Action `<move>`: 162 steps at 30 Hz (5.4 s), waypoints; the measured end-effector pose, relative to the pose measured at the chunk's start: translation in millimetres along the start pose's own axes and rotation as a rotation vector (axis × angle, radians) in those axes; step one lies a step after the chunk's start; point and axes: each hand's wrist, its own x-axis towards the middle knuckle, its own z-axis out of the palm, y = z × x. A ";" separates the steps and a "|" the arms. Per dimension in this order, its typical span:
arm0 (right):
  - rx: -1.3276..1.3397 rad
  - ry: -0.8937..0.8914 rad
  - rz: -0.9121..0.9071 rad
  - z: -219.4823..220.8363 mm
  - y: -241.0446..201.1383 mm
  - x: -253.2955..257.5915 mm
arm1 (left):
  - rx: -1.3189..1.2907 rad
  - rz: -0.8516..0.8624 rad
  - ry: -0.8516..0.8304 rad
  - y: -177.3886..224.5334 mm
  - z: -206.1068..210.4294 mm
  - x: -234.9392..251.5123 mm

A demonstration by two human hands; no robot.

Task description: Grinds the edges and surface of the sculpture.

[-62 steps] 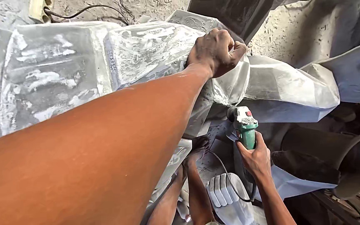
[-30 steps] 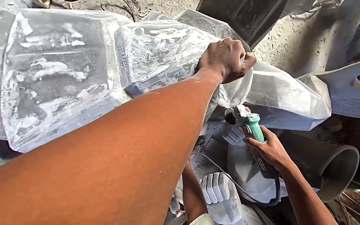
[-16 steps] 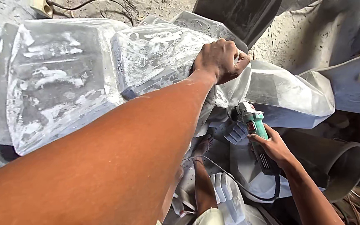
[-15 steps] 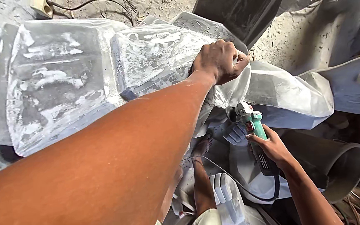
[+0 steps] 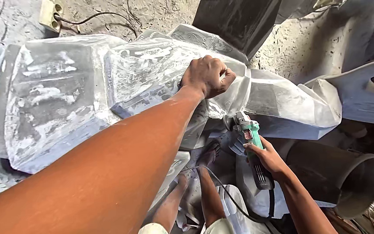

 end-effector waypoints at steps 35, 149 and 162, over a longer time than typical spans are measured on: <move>0.373 -0.047 -0.069 13.1 55.6 -0.6 | 0.212 0.076 0.039 -1.3 12.7 2.2; 0.265 0.381 -0.024 61.4 84.2 -8.6 | 0.340 0.078 -0.015 -0.3 15.2 2.3; -0.023 0.434 0.061 32.9 73.0 21.3 | 0.353 0.070 -0.033 2.2 13.5 1.7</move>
